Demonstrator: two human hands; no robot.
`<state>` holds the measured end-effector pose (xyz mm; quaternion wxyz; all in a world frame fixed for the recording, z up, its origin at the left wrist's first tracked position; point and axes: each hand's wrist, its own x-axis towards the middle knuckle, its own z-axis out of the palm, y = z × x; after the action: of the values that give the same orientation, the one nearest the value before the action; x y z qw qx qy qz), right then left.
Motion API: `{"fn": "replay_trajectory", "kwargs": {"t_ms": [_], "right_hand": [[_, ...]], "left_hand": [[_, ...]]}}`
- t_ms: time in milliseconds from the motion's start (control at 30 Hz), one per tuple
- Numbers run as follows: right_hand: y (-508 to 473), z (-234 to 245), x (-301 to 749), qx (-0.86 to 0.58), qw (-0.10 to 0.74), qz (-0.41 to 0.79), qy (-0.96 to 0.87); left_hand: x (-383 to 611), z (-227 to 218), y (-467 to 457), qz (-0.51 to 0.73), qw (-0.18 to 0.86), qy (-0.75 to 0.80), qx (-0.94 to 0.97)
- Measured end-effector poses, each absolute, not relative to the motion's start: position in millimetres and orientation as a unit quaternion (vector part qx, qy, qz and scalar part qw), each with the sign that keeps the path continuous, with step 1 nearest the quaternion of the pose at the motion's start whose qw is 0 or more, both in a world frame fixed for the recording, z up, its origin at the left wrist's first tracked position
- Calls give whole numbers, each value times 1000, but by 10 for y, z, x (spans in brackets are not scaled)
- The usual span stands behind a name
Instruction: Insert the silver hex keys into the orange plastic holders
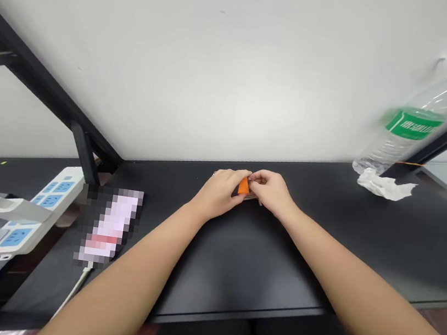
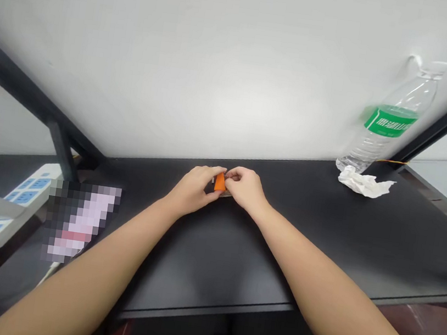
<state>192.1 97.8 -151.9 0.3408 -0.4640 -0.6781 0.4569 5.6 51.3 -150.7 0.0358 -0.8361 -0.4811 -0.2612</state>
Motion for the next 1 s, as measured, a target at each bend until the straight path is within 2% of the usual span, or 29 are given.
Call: {"fn": "replay_trajectory", "kwargs": {"t_ms": [133,233,467,633,900,1000], "right_hand": [[1033,-1511,1977,-472,340,452,-676],[1096,-1471,2047,-497,333,396,-697],[1277,-1488,2229,-535,199,237,-786],[1286,-1524,2272,-494,122,221,-832],[1237,-1495,2234,-428,127,250,-859],[1221,-1484,2225,-444,187,263,-836]], "left_hand": [[44,-1493,507,-250,39,-498,-829],[27,-1485,507,-247,34,-505,-826],[3,-1491,522,-245,26,-523,-816],[-10,-1504,524,-252,20,-527,-812],[-10,-1500,524,-256,7,-531,-808],[3,-1504,521,-262,11,-527,-809]]}}
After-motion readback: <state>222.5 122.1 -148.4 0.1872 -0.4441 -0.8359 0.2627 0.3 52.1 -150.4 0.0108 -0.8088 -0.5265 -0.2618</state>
